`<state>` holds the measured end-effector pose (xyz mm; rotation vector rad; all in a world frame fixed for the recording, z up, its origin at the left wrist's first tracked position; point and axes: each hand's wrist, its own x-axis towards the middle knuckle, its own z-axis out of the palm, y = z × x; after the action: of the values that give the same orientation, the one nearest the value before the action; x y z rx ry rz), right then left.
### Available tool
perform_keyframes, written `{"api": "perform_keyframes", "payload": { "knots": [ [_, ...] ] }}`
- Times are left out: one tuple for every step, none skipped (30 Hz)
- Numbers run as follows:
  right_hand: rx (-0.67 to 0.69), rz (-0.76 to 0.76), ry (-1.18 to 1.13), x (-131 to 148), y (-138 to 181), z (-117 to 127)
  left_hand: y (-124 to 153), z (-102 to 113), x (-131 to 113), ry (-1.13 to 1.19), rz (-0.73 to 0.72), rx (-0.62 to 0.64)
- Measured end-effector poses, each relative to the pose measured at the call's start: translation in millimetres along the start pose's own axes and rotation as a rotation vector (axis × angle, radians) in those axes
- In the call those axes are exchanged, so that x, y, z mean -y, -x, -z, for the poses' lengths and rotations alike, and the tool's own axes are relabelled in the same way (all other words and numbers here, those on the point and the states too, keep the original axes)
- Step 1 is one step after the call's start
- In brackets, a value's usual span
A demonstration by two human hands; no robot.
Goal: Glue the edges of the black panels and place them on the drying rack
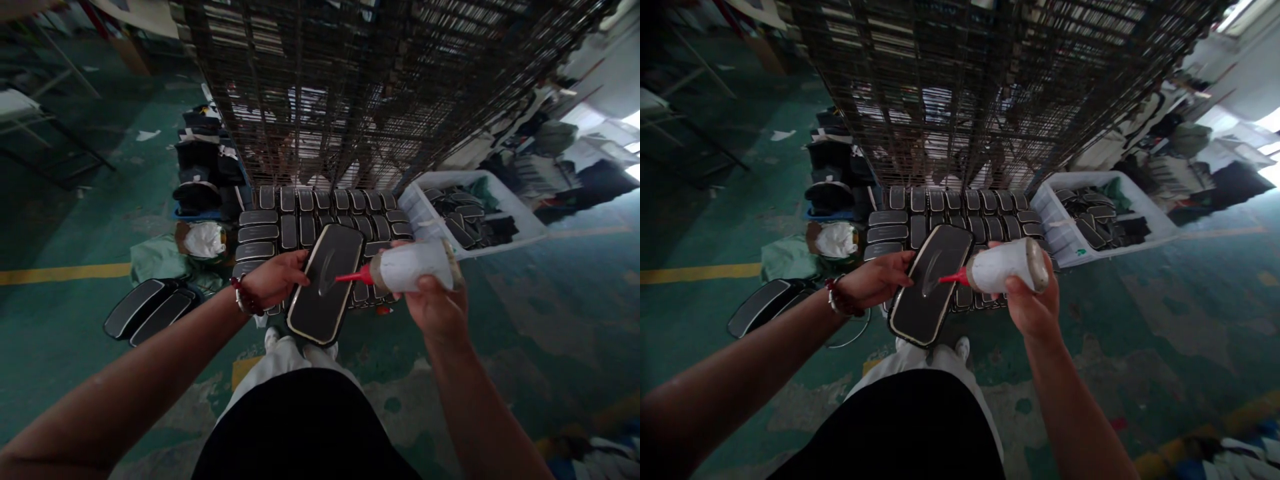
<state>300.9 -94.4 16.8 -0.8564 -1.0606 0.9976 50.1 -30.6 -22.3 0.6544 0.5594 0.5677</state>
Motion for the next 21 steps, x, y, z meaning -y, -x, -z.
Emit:
{"api": "perform_keyframes", "payload": {
  "knots": [
    [-0.024, 0.054, 0.01, 2.2, -4.8, 1.8, 0.8, -0.1, -0.2, 0.003, 0.004, 0.012],
    [-0.042, 0.093, 0.025, 4.0, -8.7, 3.2, 1.4, -0.2, -0.1, 0.005, 0.008, 0.022],
    [-0.051, 0.114, 0.043, 5.2, -11.0, 4.0, 1.8, -0.2, 0.0, 0.008, 0.011, 0.028],
    [-0.051, 0.12, 0.061, 5.9, -11.3, 3.9, 2.1, 0.1, 0.3, 0.009, 0.013, 0.029],
    [-0.042, 0.116, 0.077, 5.8, -9.2, 3.0, 2.2, 0.6, 0.5, 0.01, 0.015, 0.025],
    [-0.028, 0.105, 0.084, 4.9, -5.1, 1.2, 2.0, 1.6, 0.8, 0.011, 0.015, 0.016],
    [-0.013, 0.082, 0.078, 2.9, 0.5, -1.3, 1.5, 3.0, 1.1, 0.013, 0.014, 0.007],
    [0.004, 0.039, 0.057, 0.0, 6.8, -4.2, 0.7, 5.0, 1.5, 0.016, 0.014, -0.005],
    [0.016, -0.031, 0.02, -4.0, 12.9, -6.9, -0.7, 7.6, 2.1, 0.022, 0.012, -0.018],
    [0.012, -0.128, -0.033, -8.7, 17.8, -8.9, -2.4, 11.0, 2.9, 0.027, 0.009, -0.036],
    [-0.015, -0.24, -0.101, -14.0, 20.7, -9.5, -4.6, 15.2, 4.0, 0.031, 0.005, -0.057],
    [-0.065, -0.352, -0.181, -19.1, 21.0, -8.1, -7.1, 20.6, 5.6, 0.035, -0.002, -0.084],
    [-0.135, -0.448, -0.274, -23.7, 18.7, -4.4, -9.7, 27.2, 7.7, 0.039, -0.009, -0.119],
    [-0.221, -0.518, -0.378, -26.9, 13.9, 2.1, -12.2, 35.4, 10.4, 0.043, -0.018, -0.163],
    [-0.318, -0.548, -0.49, -28.4, 7.5, 11.4, -14.5, 45.3, 13.7, 0.045, -0.026, -0.215],
    [-0.413, -0.541, -0.608, -27.6, 0.3, 23.2, -16.4, 57.0, 17.4, 0.044, -0.032, -0.274],
    [-0.515, -0.496, -0.724, -24.6, -6.4, 37.3, -17.7, 70.5, 21.6, 0.04, -0.041, -0.342],
    [-0.616, -0.419, -0.834, -19.5, -11.8, 53.0, -18.4, 85.5, 26.1, 0.029, -0.054, -0.422],
    [-0.707, -0.326, -0.93, -12.8, -15.0, 69.7, -18.6, 101.7, 30.8, 0.012, -0.069, -0.504],
    [-0.789, -0.275, -1.023, -5.3, -15.7, 86.8, -18.5, 118.5, 35.8, -0.007, -0.087, -0.584],
    [-0.827, -0.288, -1.112, 2.1, -13.9, 103.8, -18.3, 135.6, 41.0, -0.02, -0.101, -0.653]
  ]
}}
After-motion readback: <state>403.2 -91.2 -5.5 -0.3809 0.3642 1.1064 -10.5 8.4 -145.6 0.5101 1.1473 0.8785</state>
